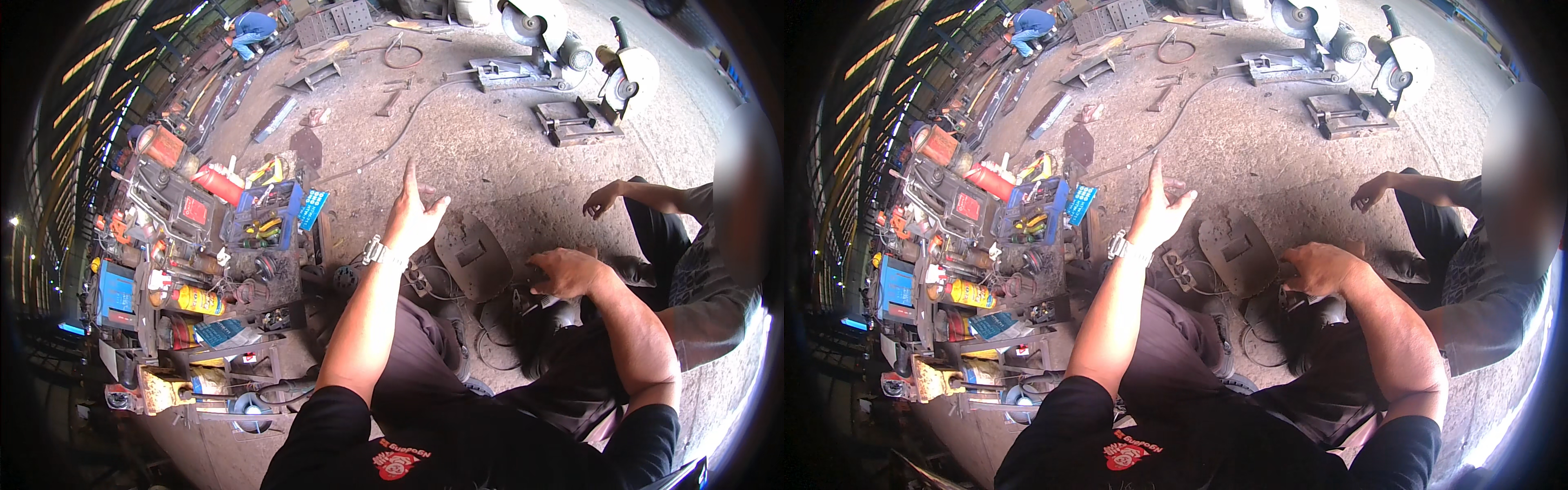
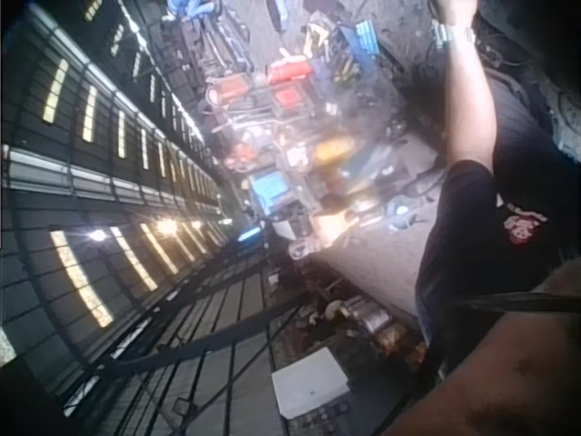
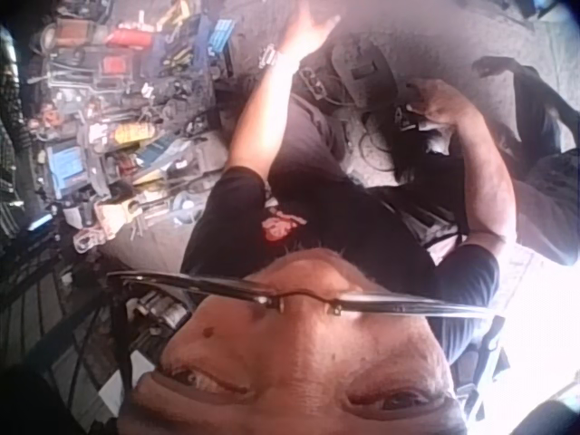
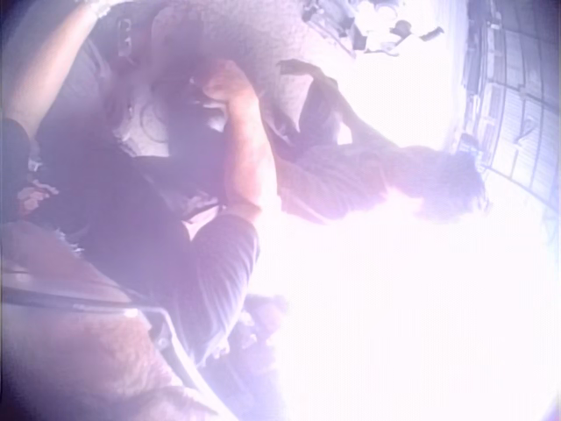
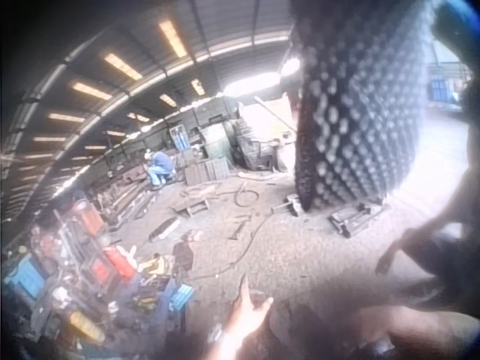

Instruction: The person sits on the workshop floor and uses a power tool to grind or clean a metal part. They then inspect the part and interact with a coworker who is also working nearby.

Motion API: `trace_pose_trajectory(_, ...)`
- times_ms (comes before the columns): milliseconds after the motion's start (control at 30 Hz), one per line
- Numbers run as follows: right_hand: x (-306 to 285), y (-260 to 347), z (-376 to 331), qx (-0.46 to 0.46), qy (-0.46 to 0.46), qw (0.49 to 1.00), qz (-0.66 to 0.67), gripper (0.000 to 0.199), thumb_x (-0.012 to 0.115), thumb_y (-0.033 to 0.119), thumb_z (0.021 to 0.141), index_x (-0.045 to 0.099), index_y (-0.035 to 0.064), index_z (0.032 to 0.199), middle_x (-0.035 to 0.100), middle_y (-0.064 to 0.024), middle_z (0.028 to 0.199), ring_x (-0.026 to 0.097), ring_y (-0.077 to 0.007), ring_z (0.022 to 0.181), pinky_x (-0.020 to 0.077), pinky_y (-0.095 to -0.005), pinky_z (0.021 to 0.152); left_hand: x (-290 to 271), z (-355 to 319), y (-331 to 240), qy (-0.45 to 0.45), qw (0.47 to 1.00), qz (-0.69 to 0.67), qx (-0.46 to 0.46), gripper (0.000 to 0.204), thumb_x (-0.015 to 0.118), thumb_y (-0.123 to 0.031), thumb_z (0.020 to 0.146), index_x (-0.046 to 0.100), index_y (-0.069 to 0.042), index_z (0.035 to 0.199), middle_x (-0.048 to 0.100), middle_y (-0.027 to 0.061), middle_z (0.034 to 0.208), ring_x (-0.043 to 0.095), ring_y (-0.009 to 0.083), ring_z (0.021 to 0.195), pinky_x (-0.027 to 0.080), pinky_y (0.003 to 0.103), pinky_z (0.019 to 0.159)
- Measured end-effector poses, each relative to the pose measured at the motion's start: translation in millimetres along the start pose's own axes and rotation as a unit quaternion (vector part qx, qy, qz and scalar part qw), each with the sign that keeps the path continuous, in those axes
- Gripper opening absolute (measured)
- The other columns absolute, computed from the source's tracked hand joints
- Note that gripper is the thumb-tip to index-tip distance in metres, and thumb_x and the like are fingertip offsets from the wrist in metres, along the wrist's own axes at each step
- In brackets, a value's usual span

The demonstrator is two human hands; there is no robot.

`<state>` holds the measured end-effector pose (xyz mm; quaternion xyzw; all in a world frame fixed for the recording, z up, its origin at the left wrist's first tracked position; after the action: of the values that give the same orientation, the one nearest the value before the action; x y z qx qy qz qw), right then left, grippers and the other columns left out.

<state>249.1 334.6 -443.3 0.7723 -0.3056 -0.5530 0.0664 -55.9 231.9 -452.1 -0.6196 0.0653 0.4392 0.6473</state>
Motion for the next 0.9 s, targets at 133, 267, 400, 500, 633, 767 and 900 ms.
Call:
trace_pose_trajectory(133,-0.8,2.4,0.8,0.014,0.021,1.0,0.001,0.056,0.069,0.037,0.088,0.058,0.0015,0.13,0.068,-0.0245,0.109,0.064,-0.0417,0.106,0.0503,-0.0477,0.093,-1.2,-1.0,-3.5,0.001,1.0,0.001,0.012,0.104,0.077,-0.021,0.087,0.003,-0.006,0.159,0.068,0.0133,0.107,0.063,0.0149,0.068,0.054,0.032,0.065)
trace_pose_trajectory(267,0.5,4.3,1.2,0.008,0.016,1.0,-0.007,0.055,0.07,0.037,0.088,0.058,0.002,0.129,0.069,-0.0239,0.107,0.064,-0.0418,0.106,0.0503,-0.0481,0.093,-0.7,-1.7,-2.5,0.014,0.999,0.026,0.017,0.105,0.077,-0.02,0.087,0.002,-0.007,0.159,0.068,0.014,0.108,0.063,0.0147,0.067,0.054,0.031,0.063)
trace_pose_trajectory(400,5.3,2.7,1.4,-0.005,0.002,1.0,-0.014,0.055,0.07,0.037,0.087,0.059,0.0017,0.127,0.069,-0.0229,0.106,0.064,-0.0419,0.106,0.0499,-0.0484,0.093,-3.1,-1.7,-9.9,-0.014,1.0,-0.006,0.018,0.105,0.077,-0.016,0.087,0.001,-0.008,0.16,0.068,0.014,0.108,0.062,0.014,0.068,0.054,0.03,0.064)
trace_pose_trajectory(500,2.4,5.6,0.9,-0.003,0.013,1.0,-0.005,0.054,0.07,0.037,0.087,0.06,0.0017,0.126,0.069,-0.0225,0.107,0.063,-0.0422,0.106,0.0497,-0.0484,0.094,-5.7,1.5,-12.0,-0.062,0.997,-0.043,0.029,0.105,0.075,-0.011,0.087,0.0,-0.009,0.16,0.067,0.0128,0.105,0.062,0.0134,0.068,0.054,0.029,0.065)
trace_pose_trajectory(633,5.7,4.3,3.1,-0.016,-0.003,1.0,-0.002,0.053,0.07,0.036,0.086,0.061,0.0015,0.125,0.069,-0.0224,0.107,0.064,-0.0419,0.105,0.0498,-0.048,0.093,-7.9,2.5,-0.7,-0.126,0.988,-0.088,0.034,0.104,0.073,-0.006,0.088,-0.002,-0.009,0.16,0.065,0.0094,0.095,0.061,0.0124,0.069,0.054,0.028,0.064)
trace_pose_trajectory(767,7.6,3.3,3.4,-0.023,-0.004,1.0,-0.011,0.052,0.07,0.035,0.086,0.061,0.0021,0.125,0.069,-0.0233,0.106,0.064,-0.041,0.105,0.05,-0.0477,0.093,-8.7,3.4,-7.0,-0.151,0.984,-0.084,0.036,0.104,0.072,-0.002,0.088,-0.002,-0.01,0.16,0.06,0.0057,0.085,0.059,0.011,0.068,0.052,0.027,0.062)
trace_pose_trajectory(900,4.1,5.7,1.2,-0.008,0.008,1.0,0.006,0.051,0.07,0.035,0.086,0.061,0.0029,0.125,0.068,-0.024,0.106,0.065,-0.0412,0.103,0.0502,-0.0479,0.092,-14.0,3.5,-8.0,-0.176,0.978,-0.108,0.035,0.103,0.068,0.002,0.087,-0.002,-0.013,0.161,0.053,0.0015,0.077,0.052,0.0103,0.063,0.048,0.026,0.059)
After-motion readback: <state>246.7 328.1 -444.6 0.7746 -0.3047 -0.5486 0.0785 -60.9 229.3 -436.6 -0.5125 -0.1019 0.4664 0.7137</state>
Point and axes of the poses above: each hand's wrist, its own z-axis towards the middle knuckle, its own x-axis out of the palm, y = z × x, the point moved 2 cm from there along z, towards the middle knuckle
